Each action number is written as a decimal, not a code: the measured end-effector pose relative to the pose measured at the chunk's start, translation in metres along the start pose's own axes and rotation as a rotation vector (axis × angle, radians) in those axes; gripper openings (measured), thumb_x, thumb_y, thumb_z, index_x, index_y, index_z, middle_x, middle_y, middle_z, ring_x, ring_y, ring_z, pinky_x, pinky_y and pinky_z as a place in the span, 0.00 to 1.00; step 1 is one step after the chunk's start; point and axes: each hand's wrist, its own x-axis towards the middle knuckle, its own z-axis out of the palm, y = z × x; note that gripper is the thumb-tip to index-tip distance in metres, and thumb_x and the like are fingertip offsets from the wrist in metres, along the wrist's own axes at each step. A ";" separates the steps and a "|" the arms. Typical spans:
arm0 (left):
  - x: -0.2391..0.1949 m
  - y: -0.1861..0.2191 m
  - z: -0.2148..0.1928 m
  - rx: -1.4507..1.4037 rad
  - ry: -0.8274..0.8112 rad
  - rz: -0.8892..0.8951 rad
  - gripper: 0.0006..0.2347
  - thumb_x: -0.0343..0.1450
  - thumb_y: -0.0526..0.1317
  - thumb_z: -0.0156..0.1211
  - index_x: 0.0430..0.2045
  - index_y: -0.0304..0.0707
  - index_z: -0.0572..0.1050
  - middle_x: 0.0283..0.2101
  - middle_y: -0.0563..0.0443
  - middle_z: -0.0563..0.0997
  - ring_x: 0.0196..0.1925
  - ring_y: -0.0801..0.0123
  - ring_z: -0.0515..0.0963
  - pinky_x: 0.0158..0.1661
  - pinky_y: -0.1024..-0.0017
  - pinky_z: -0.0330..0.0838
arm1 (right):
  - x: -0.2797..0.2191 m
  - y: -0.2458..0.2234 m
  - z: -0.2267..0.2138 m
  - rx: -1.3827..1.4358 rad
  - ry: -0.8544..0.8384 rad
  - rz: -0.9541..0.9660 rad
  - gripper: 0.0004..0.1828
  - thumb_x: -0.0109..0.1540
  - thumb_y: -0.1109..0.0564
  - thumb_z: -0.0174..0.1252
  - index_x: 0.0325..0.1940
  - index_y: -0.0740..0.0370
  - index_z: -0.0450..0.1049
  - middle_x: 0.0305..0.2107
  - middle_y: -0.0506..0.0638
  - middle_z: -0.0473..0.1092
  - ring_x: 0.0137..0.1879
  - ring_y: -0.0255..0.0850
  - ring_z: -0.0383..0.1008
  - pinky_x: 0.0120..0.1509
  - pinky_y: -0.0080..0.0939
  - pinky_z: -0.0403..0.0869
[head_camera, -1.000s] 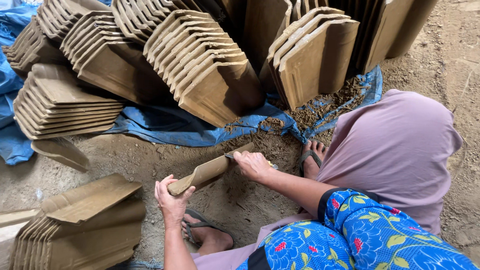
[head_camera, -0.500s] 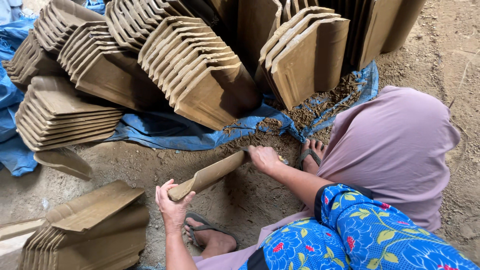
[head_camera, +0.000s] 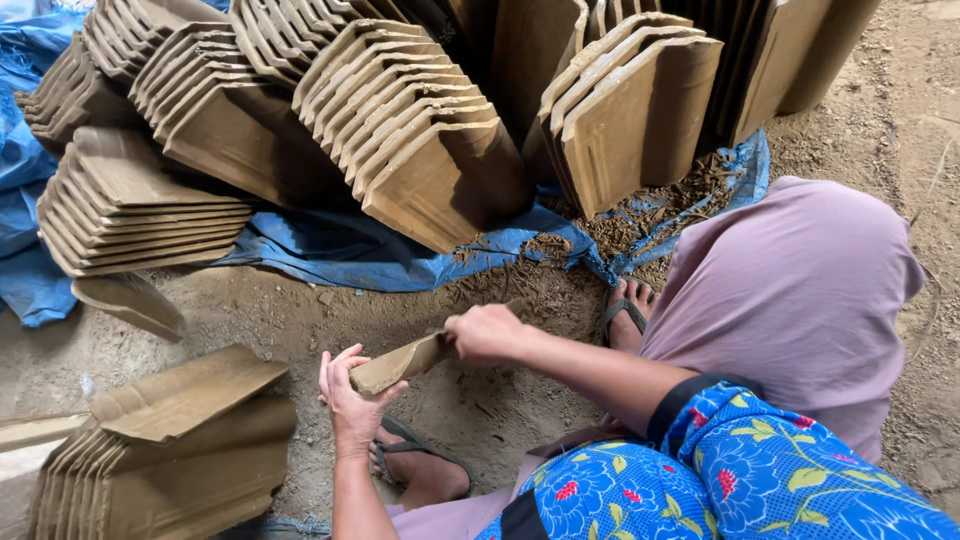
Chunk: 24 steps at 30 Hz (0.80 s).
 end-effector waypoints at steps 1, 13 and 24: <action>0.000 0.002 0.000 -0.004 -0.006 0.000 0.28 0.51 0.58 0.68 0.36 0.42 0.67 0.52 0.52 0.73 0.69 0.44 0.56 0.63 0.51 0.51 | 0.008 0.005 0.014 -0.116 0.116 -0.121 0.16 0.56 0.59 0.41 0.45 0.54 0.70 0.33 0.56 0.73 0.37 0.53 0.73 0.38 0.52 0.71; -0.001 -0.003 -0.001 0.004 -0.018 -0.077 0.27 0.51 0.57 0.68 0.37 0.44 0.68 0.53 0.53 0.73 0.68 0.47 0.57 0.63 0.51 0.50 | 0.070 0.100 0.057 -0.126 0.227 0.136 0.20 0.67 0.58 0.29 0.32 0.59 0.68 0.22 0.47 0.69 0.25 0.39 0.67 0.28 0.40 0.69; 0.009 0.023 0.002 0.046 0.002 0.070 0.29 0.51 0.62 0.65 0.36 0.43 0.68 0.51 0.53 0.73 0.68 0.47 0.57 0.62 0.50 0.51 | 0.103 0.170 0.080 -0.306 0.040 0.325 0.10 0.68 0.53 0.42 0.40 0.57 0.68 0.27 0.46 0.70 0.29 0.36 0.70 0.34 0.37 0.73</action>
